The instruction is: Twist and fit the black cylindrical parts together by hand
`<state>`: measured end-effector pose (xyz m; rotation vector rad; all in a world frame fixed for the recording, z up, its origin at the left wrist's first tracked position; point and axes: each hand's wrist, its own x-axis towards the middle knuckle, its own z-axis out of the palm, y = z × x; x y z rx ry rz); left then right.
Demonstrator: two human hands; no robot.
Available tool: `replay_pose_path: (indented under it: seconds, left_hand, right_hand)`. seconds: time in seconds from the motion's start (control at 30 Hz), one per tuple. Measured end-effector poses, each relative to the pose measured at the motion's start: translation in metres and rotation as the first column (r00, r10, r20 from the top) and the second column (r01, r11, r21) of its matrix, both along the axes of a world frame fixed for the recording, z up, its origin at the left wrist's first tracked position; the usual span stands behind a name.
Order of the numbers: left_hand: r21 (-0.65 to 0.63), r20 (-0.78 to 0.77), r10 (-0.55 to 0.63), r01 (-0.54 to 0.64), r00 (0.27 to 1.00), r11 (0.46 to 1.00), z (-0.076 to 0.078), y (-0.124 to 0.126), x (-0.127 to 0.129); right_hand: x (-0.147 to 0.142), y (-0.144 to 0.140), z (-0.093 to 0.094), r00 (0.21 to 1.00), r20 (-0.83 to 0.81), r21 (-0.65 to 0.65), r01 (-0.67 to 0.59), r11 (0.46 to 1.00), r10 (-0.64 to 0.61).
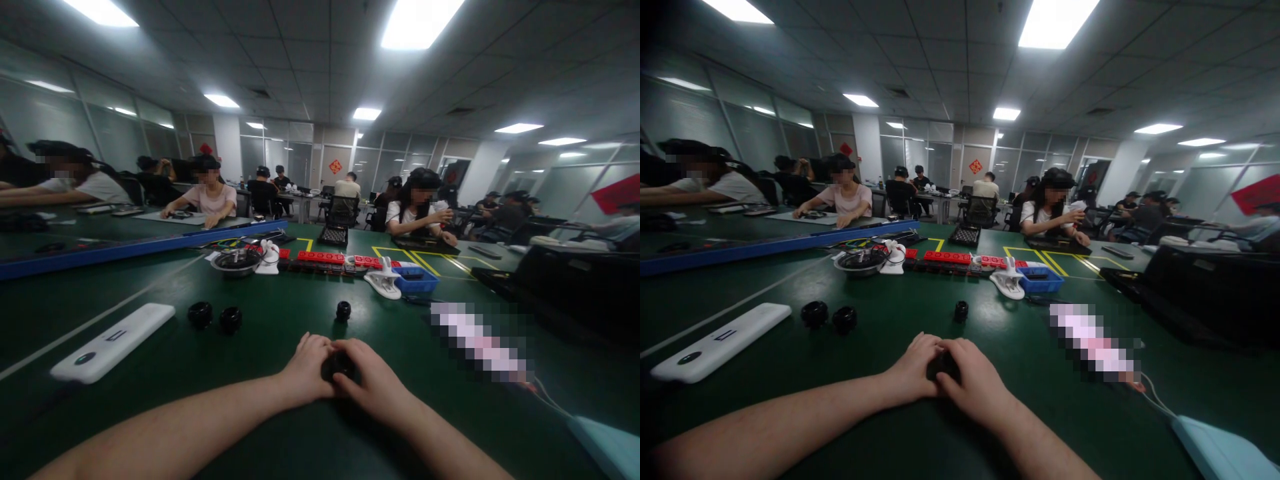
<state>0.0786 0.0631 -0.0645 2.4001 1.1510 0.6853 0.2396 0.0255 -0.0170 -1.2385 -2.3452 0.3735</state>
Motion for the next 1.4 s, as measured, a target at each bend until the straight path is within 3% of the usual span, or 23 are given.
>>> replay_pose_path:
  seconds: [0.13,0.3,0.37,0.53,0.67,0.73,0.87,0.97,1.13,1.2,1.3,1.4]
  left_hand:
    - [0.009,-0.012,-0.035,0.035,0.999,0.999,-0.002,-0.001,0.0]
    - [-0.01,0.009,0.004,-0.004,1.0,1.0,-0.001,-0.002,0.0]
    - [-0.014,0.002,0.005,-0.005,1.0,1.0,0.0,-0.002,0.0]
    - [-0.005,-0.026,-0.026,0.026,0.999,1.0,0.001,-0.002,0.001]
    - [0.019,-0.035,-0.014,0.015,0.999,1.0,0.002,-0.003,0.001]
    - [0.011,-0.025,-0.001,0.001,1.0,1.0,0.003,-0.004,0.001]
    - [-0.017,-0.007,0.006,-0.007,1.0,1.0,0.005,-0.004,0.0]
    - [-0.024,-0.008,0.011,-0.011,1.0,1.0,0.006,-0.003,0.0]
    - [0.005,-0.04,-0.017,0.017,0.999,1.0,0.004,-0.003,0.0]
    - [0.0,-0.035,-0.006,0.006,0.999,1.0,0.004,-0.003,0.0]
    - [-0.012,-0.036,-0.019,0.019,0.999,1.0,0.005,-0.004,0.0]
    - [-0.014,-0.04,-0.054,0.053,0.998,0.999,0.006,-0.003,0.0]
  right_hand:
    - [-0.007,-0.003,-0.002,0.983,0.114,0.072,0.133,0.988,-0.141]
    - [-0.001,-0.002,-0.002,0.999,-0.047,0.047,-0.024,0.999,0.026]
    - [0.001,-0.002,0.0,0.999,-0.041,0.02,-0.031,0.999,0.032]
    - [-0.004,-0.006,0.004,0.975,0.146,0.124,0.148,0.981,-0.166]
    - [-0.005,-0.008,0.007,0.957,0.168,0.183,0.204,0.962,-0.235]
    - [-0.003,-0.008,0.009,0.963,0.165,0.164,0.184,0.969,-0.211]
    - [0.003,-0.008,0.012,0.999,0.038,0.049,0.037,0.998,-0.039]
    - [0.003,-0.009,0.012,0.997,-0.008,0.042,0.077,0.996,-0.077]
    - [-0.003,-0.009,0.005,0.971,0.14,0.13,0.177,0.976,-0.194]
    - [-0.003,-0.009,0.005,0.977,0.152,0.109,0.132,0.985,-0.148]
    - [0.001,-0.009,0.006,0.999,0.05,0.051,-0.023,0.998,0.02]
    - [0.003,-0.008,0.006,1.0,-0.024,0.05,0.001,0.999,0.001]
